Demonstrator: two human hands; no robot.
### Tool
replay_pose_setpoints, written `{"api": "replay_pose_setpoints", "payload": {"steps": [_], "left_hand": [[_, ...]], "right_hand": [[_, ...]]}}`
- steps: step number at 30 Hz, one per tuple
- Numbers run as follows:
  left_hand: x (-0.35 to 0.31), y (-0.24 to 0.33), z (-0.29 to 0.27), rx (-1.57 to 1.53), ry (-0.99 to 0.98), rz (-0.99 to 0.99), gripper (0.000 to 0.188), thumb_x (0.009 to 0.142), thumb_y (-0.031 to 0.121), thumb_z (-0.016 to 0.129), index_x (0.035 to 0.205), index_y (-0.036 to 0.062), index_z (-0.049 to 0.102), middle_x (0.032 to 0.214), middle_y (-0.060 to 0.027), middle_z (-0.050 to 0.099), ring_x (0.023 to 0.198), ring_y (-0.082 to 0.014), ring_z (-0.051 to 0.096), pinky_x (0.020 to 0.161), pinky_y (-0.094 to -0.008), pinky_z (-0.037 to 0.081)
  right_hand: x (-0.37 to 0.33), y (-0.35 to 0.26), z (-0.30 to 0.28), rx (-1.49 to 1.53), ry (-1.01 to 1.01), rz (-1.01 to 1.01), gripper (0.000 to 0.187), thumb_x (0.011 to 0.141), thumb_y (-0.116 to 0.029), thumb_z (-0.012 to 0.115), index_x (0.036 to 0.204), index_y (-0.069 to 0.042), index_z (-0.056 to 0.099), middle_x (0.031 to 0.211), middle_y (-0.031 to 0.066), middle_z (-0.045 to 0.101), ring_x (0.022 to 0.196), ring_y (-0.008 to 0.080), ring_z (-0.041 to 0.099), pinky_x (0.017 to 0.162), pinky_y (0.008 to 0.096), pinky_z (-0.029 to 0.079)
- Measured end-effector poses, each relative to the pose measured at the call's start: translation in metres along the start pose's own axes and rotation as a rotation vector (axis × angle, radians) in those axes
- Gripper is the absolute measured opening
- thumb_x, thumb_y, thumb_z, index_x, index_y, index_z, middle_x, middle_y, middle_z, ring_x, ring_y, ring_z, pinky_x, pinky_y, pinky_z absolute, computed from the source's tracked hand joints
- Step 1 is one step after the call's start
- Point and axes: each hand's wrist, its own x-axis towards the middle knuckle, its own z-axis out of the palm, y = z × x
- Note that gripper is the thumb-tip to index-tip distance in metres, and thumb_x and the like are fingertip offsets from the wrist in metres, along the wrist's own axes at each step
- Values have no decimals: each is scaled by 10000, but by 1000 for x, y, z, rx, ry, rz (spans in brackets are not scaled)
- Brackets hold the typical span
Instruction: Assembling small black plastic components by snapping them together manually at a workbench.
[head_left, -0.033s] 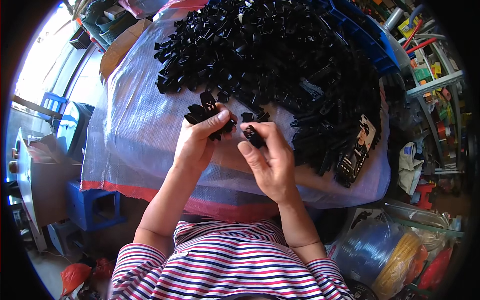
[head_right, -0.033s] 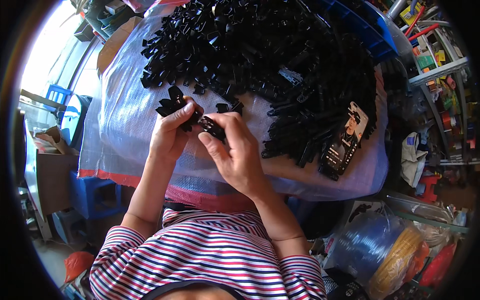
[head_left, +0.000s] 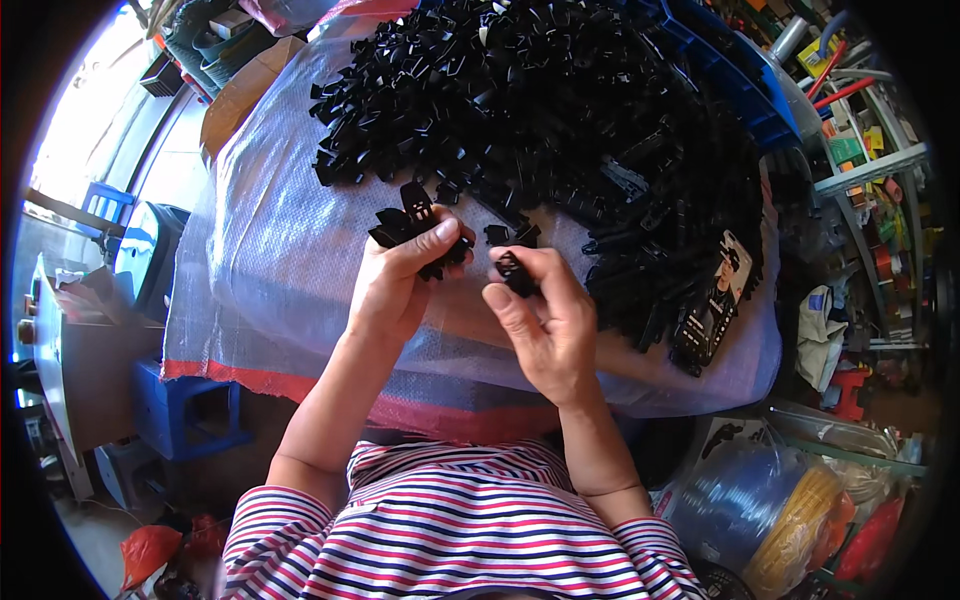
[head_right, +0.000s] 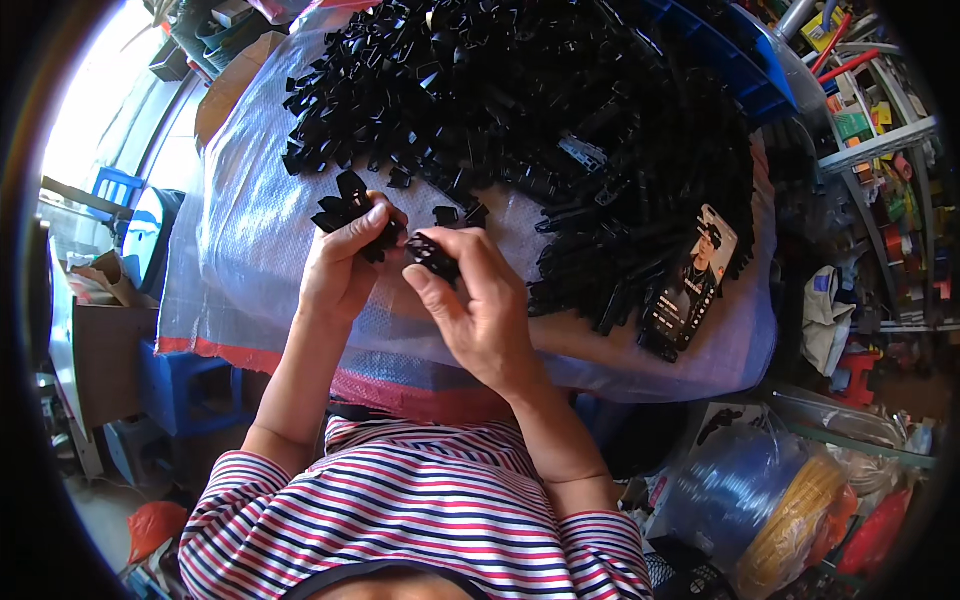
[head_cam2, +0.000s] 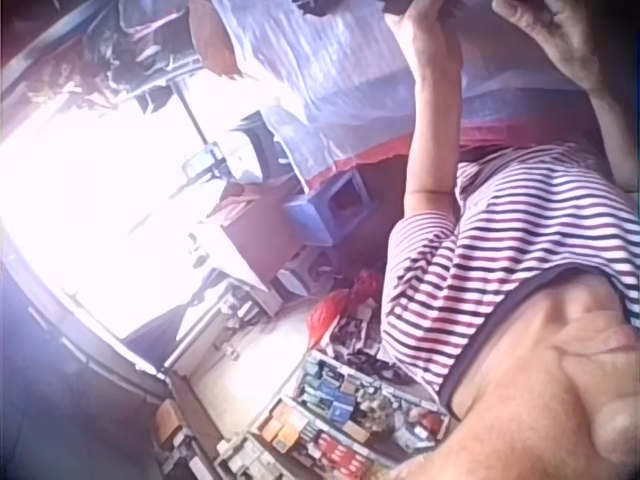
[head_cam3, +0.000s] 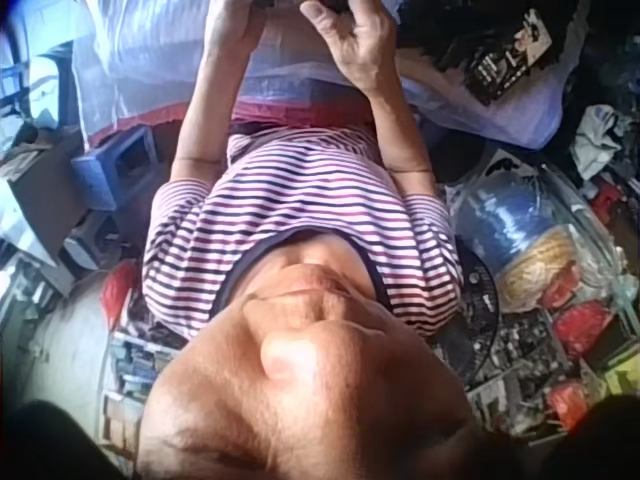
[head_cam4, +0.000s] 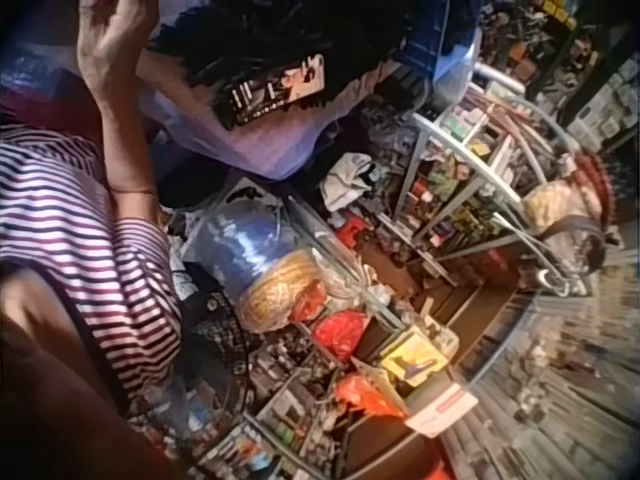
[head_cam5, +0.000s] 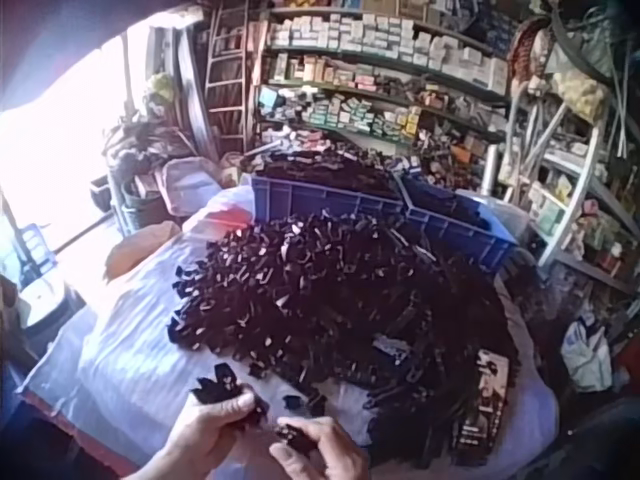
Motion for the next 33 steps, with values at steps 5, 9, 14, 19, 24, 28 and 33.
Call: {"api": "replay_pose_setpoints", "payload": {"steps": [5,9,14,19,24,28,33], "left_hand": [[0,-1,4,2,11,-6,181,775,167,673,852,39,571,782,-70,605,681,-135,562,593,-240,421],[0,0,4,19,10,4,176,780,167,670,852,38,575,784,-66,608,676,-133,564,582,-232,418],[0,-3,5,-18,12,-25,146,797,141,653,861,28,585,777,-58,610,670,-124,566,563,-225,419],[-1,-5,3,-18,28,-22,149,792,128,659,873,24,588,775,-50,609,673,-116,563,558,-221,420],[-4,-10,4,18,78,42,180,776,130,675,885,31,571,777,-64,612,663,-114,557,576,-219,421],[-9,-14,5,237,67,171,176,768,97,671,890,17,570,764,-59,606,673,-117,562,582,-220,425],[-22,-15,11,248,197,199,139,751,53,659,847,-1,575,755,-60,593,666,-123,545,606,-236,421]], "right_hand": [[-6,5,-6,-79,30,22,308,851,-206,614,1073,-5,544,828,16,577,735,68,512,655,193,425],[-10,6,-3,-54,67,64,282,896,-233,543,1063,-6,543,762,4,544,655,71,478,613,208,411],[-9,2,-2,-104,93,33,253,910,-225,516,1003,6,564,701,-5,522,608,58,440,541,206,368],[-10,0,-1,-78,22,102,252,914,-232,510,978,4,569,645,-9,485,580,63,389,517,214,339],[-7,-2,-2,-93,-47,149,224,910,-213,512,957,0,565,625,50,498,546,127,447,504,251,369],[-6,1,2,-85,-35,202,228,916,-220,501,915,1,558,623,27,488,577,89,432,520,245,368],[-7,3,23,-46,53,165,209,913,-204,505,864,-4,535,639,65,523,579,120,476,531,273,395]]}}
